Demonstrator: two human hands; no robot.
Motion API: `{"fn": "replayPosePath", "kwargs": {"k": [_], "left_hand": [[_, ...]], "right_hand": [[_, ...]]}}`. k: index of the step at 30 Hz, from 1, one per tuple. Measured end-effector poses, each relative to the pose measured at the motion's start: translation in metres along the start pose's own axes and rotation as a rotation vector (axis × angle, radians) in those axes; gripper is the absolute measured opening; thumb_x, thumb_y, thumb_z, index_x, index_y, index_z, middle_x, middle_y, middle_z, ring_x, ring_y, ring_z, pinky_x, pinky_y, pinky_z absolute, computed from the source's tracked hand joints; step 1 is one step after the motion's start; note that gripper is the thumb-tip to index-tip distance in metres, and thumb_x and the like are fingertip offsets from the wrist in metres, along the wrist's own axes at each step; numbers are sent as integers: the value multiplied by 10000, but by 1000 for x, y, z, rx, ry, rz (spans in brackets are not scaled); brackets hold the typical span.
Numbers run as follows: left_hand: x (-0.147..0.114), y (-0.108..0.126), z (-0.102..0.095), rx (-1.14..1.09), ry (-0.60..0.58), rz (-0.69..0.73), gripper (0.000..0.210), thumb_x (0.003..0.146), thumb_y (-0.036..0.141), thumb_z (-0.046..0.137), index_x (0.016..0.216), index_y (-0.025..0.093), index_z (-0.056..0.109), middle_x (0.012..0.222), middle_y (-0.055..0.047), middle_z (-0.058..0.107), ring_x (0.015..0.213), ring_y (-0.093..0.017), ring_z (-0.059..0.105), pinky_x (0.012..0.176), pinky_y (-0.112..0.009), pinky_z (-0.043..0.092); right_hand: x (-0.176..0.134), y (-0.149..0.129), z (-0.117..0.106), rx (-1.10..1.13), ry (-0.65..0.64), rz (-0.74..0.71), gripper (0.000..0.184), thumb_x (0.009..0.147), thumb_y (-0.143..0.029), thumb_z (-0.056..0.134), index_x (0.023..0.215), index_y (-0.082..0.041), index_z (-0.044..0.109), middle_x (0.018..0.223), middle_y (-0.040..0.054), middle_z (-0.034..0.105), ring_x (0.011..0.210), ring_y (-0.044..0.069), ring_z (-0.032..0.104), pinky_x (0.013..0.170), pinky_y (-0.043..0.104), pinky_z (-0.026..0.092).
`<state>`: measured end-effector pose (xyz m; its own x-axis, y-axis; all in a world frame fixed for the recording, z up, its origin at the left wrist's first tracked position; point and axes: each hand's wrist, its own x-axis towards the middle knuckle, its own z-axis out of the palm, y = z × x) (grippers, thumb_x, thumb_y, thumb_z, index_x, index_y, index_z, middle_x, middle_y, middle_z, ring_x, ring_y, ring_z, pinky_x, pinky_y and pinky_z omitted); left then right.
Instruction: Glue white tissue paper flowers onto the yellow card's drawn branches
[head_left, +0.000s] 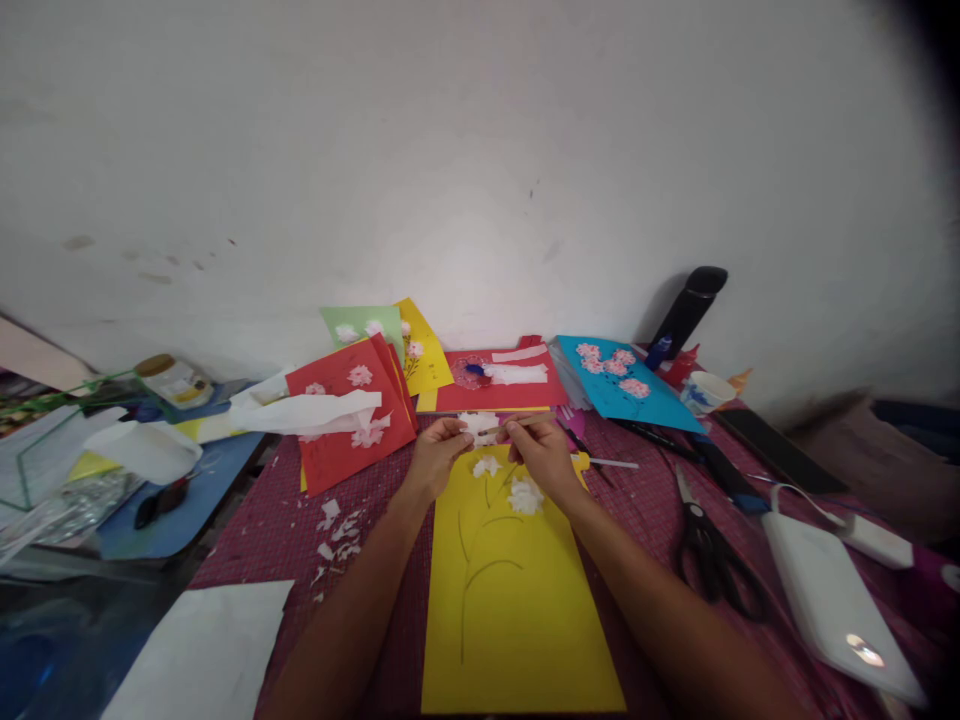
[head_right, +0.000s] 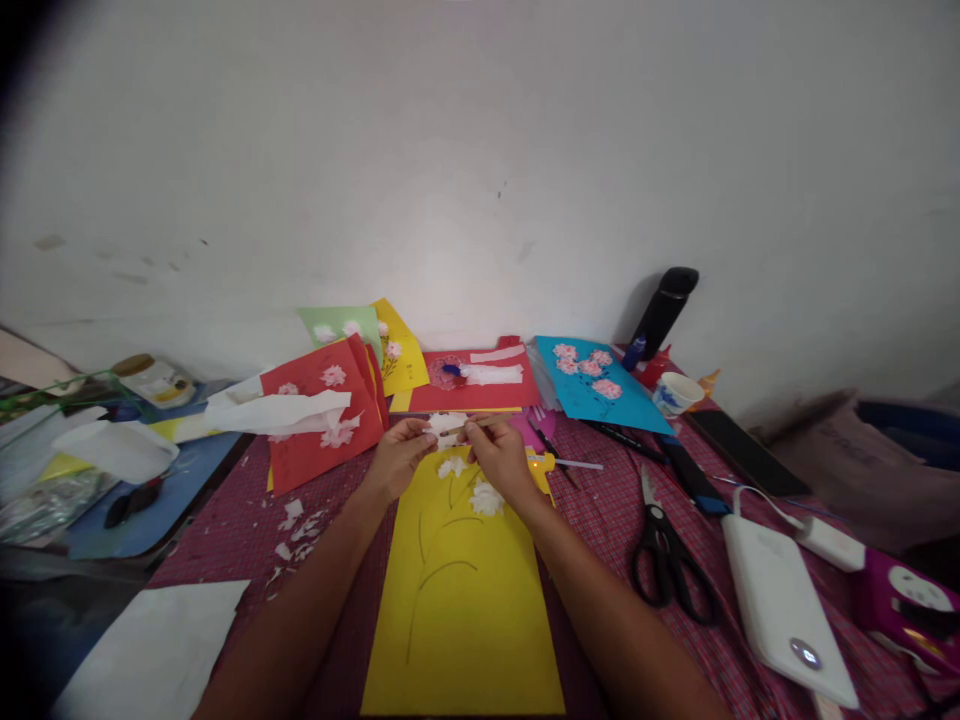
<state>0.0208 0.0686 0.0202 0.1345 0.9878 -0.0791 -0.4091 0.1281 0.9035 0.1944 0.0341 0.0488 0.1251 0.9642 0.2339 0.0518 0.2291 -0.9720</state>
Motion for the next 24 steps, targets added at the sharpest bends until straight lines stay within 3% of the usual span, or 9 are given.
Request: {"fn": "replayPosePath", "kwargs": {"k": [4,9,14,20,24], "left_hand": [[0,0,1,25,11,1,330,556,207,828,813,160,627,669,33,646,623,-96,614,650,-230,482],[-2,0,2,12,-9,-14,325,564,219,837,805,154,629,693,22,656,637,-96,618,676,-244,498],[-2,-3,3,19,-28,-1,302,596,224,829,814,148,633,698,19,653,627,-101,615,672,-258,509],[-3,-7,5,122,-41,56,294,607,226,813,826,154,631,686,23,648,623,-105,614,654,-243,484],[-6,-10,6,222,-127,77,295,631,249,808,854,162,635,719,19,649,639,-102,592,625,-223,446]], "right_hand": [[0,0,0,-3,0,-5,297,848,-399,576,702,-164,682,730,46,694,453,87,529,429,206,406],[0,3,2,37,4,19,284,836,-410,590,706,-165,652,690,35,685,437,88,526,418,208,396],[2,10,1,189,46,85,248,806,-411,632,873,-172,624,682,23,696,422,100,534,400,209,396],[3,13,0,175,90,120,331,816,-470,632,703,-163,587,617,35,667,391,93,507,382,211,394],[3,12,0,167,163,104,318,802,-446,659,665,-174,567,550,-1,615,379,85,477,367,204,361]]}}
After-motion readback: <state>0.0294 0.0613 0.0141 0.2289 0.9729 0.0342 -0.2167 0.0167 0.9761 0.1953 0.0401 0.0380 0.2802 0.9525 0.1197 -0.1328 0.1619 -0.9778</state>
